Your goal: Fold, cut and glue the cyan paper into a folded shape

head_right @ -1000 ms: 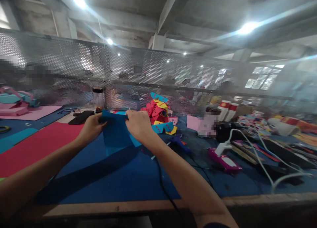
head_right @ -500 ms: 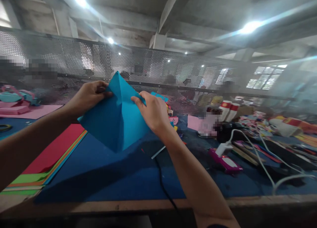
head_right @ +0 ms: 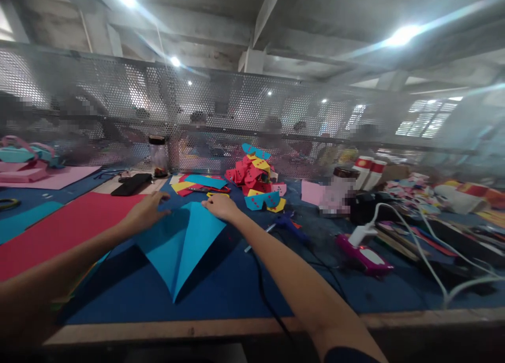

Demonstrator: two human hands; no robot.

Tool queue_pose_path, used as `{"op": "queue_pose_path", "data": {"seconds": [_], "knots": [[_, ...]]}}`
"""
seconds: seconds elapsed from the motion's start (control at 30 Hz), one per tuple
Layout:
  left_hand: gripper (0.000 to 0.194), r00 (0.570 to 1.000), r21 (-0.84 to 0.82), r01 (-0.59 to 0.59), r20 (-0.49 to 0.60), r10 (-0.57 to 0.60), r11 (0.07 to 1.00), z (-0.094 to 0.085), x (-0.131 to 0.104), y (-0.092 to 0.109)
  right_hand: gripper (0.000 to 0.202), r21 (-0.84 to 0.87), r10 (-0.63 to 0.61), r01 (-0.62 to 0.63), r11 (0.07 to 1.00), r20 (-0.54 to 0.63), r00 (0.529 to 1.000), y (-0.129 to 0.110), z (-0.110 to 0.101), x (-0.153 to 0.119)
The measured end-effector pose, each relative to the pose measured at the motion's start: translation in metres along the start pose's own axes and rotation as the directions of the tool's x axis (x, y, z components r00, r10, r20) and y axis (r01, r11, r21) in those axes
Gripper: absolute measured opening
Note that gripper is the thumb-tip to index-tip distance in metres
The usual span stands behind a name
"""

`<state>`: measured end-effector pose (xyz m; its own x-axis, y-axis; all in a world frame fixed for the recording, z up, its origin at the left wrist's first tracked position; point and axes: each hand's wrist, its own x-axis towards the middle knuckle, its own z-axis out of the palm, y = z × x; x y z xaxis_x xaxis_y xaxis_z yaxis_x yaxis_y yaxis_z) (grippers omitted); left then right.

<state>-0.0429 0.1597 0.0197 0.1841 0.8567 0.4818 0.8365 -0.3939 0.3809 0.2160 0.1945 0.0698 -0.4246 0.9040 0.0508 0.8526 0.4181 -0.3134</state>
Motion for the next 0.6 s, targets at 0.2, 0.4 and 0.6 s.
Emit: {"op": "queue_pose_path", "data": {"seconds": [0.2,0.4,0.6], "knots": [[0.028,0.973,0.064,-0.171,0.165,0.159,0.983,0.018,-0.016,0.016,0.038,-0.096,0.129,-0.125,0.988,0.040,0.991,0.011,0.013,0.003],[0.032,0.962,0.115,-0.185,0.223,0.156,0.976,0.027,-0.017,0.015,0.043,-0.094,0.140,-0.142,0.985,-0.023,0.990,0.009,0.023,0.004],[0.037,0.954,0.135,-0.186,0.262,0.146,0.973,0.036,-0.009,0.014,0.050,-0.050,0.152,-0.154,0.987,-0.043,0.987,0.007,0.034,0.010]]}}
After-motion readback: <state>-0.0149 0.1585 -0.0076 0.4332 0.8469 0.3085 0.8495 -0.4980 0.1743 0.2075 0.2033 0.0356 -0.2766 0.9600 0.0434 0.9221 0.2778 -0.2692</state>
